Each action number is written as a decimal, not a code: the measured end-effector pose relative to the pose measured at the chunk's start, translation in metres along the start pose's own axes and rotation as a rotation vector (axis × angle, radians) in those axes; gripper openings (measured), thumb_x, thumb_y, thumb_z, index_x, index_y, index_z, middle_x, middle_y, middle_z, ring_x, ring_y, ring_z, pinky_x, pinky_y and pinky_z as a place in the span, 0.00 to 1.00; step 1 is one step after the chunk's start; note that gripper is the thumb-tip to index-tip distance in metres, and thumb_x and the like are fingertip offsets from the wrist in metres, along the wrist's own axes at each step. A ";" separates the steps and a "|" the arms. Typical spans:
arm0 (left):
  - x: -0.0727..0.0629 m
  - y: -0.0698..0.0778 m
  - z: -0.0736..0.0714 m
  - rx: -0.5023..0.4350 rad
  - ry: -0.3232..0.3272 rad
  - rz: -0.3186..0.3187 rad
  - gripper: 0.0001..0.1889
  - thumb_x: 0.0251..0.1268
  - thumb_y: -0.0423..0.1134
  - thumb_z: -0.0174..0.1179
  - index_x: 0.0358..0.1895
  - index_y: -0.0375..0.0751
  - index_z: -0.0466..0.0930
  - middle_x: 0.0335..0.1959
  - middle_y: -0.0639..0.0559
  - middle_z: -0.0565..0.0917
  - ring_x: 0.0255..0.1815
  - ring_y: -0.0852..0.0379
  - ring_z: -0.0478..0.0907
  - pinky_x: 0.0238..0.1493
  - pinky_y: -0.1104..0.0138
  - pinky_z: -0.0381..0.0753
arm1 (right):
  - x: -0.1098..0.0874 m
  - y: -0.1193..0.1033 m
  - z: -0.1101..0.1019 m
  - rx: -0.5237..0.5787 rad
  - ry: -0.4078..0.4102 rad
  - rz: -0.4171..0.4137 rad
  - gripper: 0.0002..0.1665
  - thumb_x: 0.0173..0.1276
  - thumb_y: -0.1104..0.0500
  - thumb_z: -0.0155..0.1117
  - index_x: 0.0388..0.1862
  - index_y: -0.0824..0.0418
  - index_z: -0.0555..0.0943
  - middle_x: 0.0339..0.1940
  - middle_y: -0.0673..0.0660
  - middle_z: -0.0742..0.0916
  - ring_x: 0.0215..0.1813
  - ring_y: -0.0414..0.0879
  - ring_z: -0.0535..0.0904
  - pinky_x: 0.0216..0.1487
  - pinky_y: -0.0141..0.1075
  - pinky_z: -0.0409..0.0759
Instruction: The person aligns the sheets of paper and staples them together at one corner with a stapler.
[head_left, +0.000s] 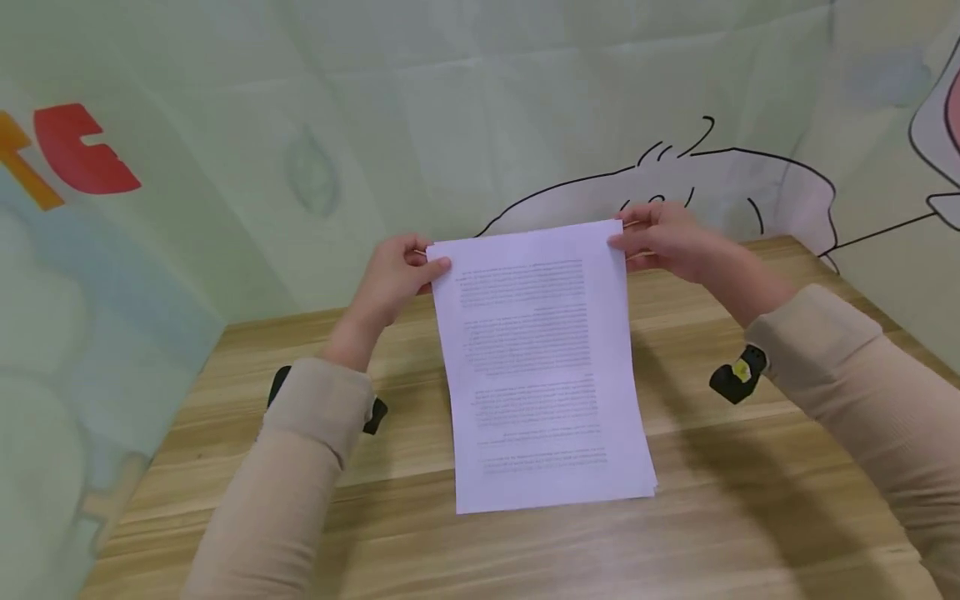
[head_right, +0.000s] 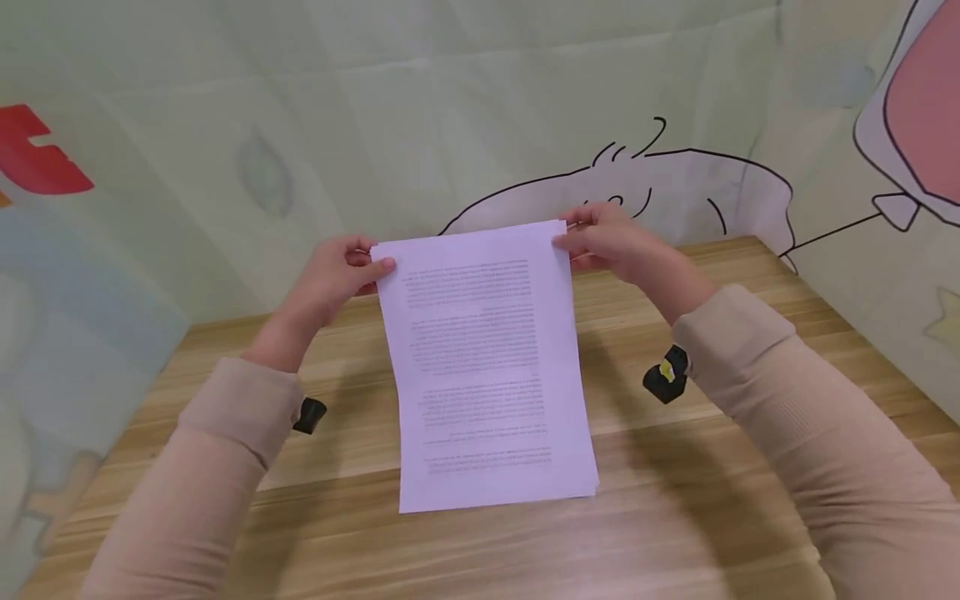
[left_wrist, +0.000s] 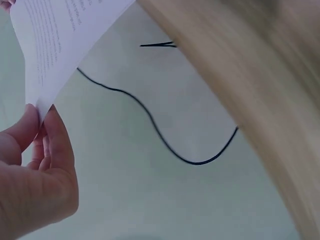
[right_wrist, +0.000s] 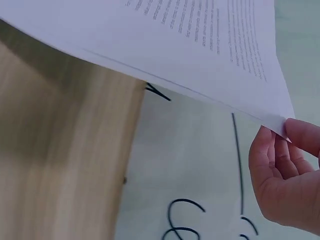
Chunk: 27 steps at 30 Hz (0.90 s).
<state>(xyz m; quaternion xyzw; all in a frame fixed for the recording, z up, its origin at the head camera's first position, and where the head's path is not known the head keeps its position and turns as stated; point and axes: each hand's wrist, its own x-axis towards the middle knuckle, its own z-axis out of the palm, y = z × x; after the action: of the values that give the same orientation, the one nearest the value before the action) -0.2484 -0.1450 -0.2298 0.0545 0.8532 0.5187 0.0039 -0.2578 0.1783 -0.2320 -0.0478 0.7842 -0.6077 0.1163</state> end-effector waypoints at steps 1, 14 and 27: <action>0.000 0.005 -0.001 0.001 0.008 0.006 0.13 0.63 0.32 0.59 0.47 0.27 0.72 0.36 0.43 0.75 0.32 0.56 0.74 0.40 0.67 0.79 | -0.001 -0.005 -0.001 0.007 0.011 -0.009 0.19 0.66 0.62 0.60 0.53 0.67 0.69 0.38 0.52 0.80 0.36 0.43 0.78 0.37 0.30 0.78; -0.003 0.063 -0.015 -0.043 0.114 0.144 0.11 0.61 0.33 0.61 0.44 0.32 0.74 0.33 0.47 0.76 0.32 0.56 0.73 0.34 0.71 0.76 | -0.011 -0.052 -0.021 0.081 0.098 -0.172 0.15 0.62 0.64 0.64 0.47 0.62 0.74 0.34 0.52 0.81 0.35 0.44 0.77 0.33 0.30 0.78; -0.005 0.099 -0.028 -0.145 0.225 0.327 0.08 0.56 0.30 0.65 0.36 0.38 0.75 0.25 0.50 0.77 0.26 0.58 0.74 0.32 0.70 0.74 | -0.016 -0.092 -0.033 0.269 0.103 -0.357 0.16 0.56 0.68 0.68 0.44 0.64 0.76 0.34 0.56 0.83 0.34 0.47 0.77 0.31 0.30 0.78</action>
<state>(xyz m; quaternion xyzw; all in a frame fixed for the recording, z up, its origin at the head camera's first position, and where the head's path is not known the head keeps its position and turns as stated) -0.2362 -0.1250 -0.1294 0.1335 0.7884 0.5755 -0.1717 -0.2565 0.1892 -0.1334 -0.1387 0.6801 -0.7193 -0.0278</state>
